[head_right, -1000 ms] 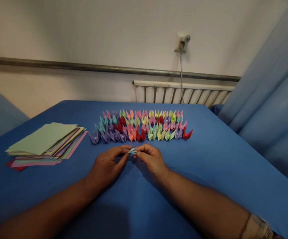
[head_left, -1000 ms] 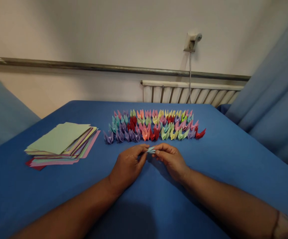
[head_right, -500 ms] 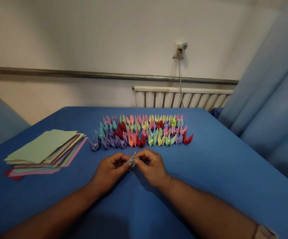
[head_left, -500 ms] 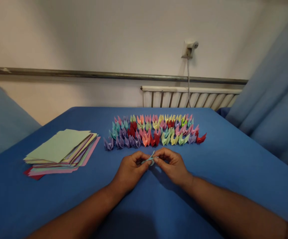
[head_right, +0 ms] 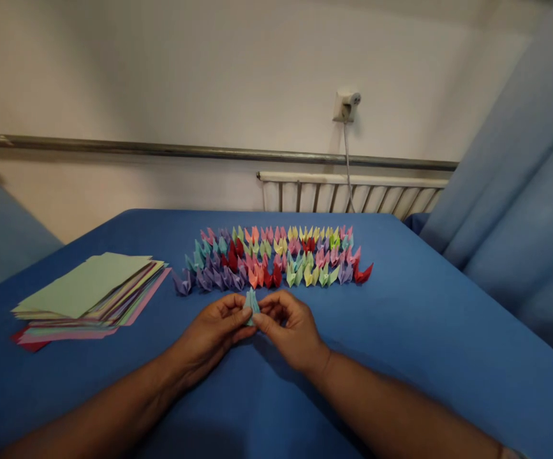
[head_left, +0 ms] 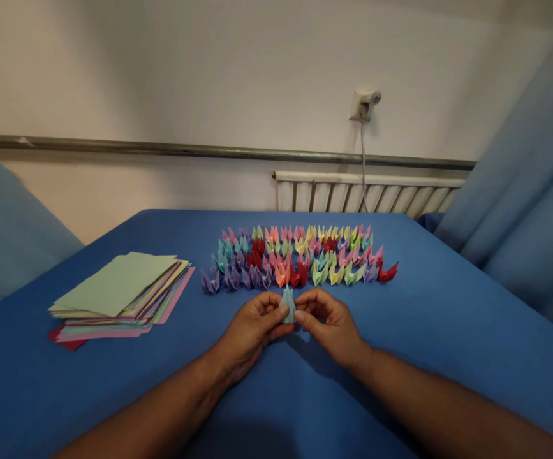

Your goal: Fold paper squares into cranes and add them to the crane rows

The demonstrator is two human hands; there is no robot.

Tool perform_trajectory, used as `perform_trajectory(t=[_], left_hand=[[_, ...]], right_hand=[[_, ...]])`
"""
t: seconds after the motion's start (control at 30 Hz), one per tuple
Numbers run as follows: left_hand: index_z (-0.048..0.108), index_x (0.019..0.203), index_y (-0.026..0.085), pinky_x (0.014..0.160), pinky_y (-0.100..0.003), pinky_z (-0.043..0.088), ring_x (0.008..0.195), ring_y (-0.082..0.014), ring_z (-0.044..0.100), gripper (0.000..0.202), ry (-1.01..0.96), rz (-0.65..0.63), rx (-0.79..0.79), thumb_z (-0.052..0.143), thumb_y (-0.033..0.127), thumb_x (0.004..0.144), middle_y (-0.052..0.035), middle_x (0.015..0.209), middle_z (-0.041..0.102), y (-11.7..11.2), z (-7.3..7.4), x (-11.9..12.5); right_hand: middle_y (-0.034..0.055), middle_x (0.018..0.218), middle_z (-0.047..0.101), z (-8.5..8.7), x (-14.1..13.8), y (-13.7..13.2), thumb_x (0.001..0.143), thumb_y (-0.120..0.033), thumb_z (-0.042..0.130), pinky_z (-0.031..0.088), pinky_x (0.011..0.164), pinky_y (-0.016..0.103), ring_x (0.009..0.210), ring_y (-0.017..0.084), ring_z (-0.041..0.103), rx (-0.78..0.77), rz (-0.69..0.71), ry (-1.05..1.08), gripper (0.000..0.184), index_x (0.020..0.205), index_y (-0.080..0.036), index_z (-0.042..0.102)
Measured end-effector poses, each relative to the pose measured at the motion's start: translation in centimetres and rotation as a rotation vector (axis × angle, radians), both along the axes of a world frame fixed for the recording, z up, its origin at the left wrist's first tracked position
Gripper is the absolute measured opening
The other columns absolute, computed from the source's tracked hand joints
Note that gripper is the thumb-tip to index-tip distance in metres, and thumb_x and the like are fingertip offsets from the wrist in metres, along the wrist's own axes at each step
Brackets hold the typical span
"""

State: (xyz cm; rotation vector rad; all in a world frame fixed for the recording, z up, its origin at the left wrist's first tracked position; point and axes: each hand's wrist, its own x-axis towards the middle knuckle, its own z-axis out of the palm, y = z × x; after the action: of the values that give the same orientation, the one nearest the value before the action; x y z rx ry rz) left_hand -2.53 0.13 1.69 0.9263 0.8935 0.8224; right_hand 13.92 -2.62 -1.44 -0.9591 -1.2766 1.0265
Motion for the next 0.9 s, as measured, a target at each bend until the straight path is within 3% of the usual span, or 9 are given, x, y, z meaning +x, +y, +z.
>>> perform_trajectory(t=[0.2, 0.47, 0.73, 0.9], left_hand=[[0.063, 0.078, 0.016, 0.070, -0.021, 0.054, 0.072, -0.0089, 0.061, 0.027, -0.017, -0.020, -0.041, 0.085, 0.026, 0.067, 0.0028, 0.077, 0.061, 0.2, -0.4, -0.2], [0.065, 0.078, 0.015, 0.070, -0.020, 0.055, 0.070, -0.0079, 0.061, 0.027, -0.037, -0.043, -0.096, 0.087, 0.023, 0.064, 0.0027, 0.075, 0.062, -0.2, 0.3, 0.1], [0.070, 0.074, 0.013, 0.073, -0.017, 0.057, 0.071, -0.0075, 0.063, 0.024, -0.135, -0.021, -0.160, 0.089, 0.018, 0.060, 0.0016, 0.074, 0.064, 0.5, 0.4, -0.1], [0.073, 0.074, 0.013, 0.069, -0.017, 0.058, 0.067, -0.0069, 0.064, 0.024, -0.152, -0.062, -0.154, 0.091, 0.019, 0.059, 0.0011, 0.073, 0.066, 0.7, 0.6, -0.1]], right_hand=[[-0.0027, 0.069, 0.059, -0.4, -0.3, 0.2, 0.076, -0.030, 0.074, 0.043, 0.056, 0.024, 0.059, 0.011, 0.053, -0.022, -0.074, -0.060, 0.015, 0.085, -0.022, 0.065], [-0.0034, 0.061, 0.056, 0.3, -0.2, -0.1, 0.080, -0.030, 0.069, 0.040, 0.052, 0.023, 0.054, 0.010, 0.049, 0.029, -0.090, -0.163, 0.015, 0.071, -0.020, 0.062], [-0.0015, 0.073, 0.060, 0.5, 0.3, -0.3, 0.083, -0.026, 0.066, 0.044, 0.061, 0.026, 0.064, 0.012, 0.055, 0.115, -0.083, -0.173, 0.005, 0.083, -0.022, 0.064], [-0.0022, 0.070, 0.059, 0.3, 0.1, -0.1, 0.083, -0.025, 0.065, 0.044, 0.060, 0.026, 0.063, 0.012, 0.055, 0.084, -0.079, -0.130, 0.005, 0.083, -0.021, 0.062]])
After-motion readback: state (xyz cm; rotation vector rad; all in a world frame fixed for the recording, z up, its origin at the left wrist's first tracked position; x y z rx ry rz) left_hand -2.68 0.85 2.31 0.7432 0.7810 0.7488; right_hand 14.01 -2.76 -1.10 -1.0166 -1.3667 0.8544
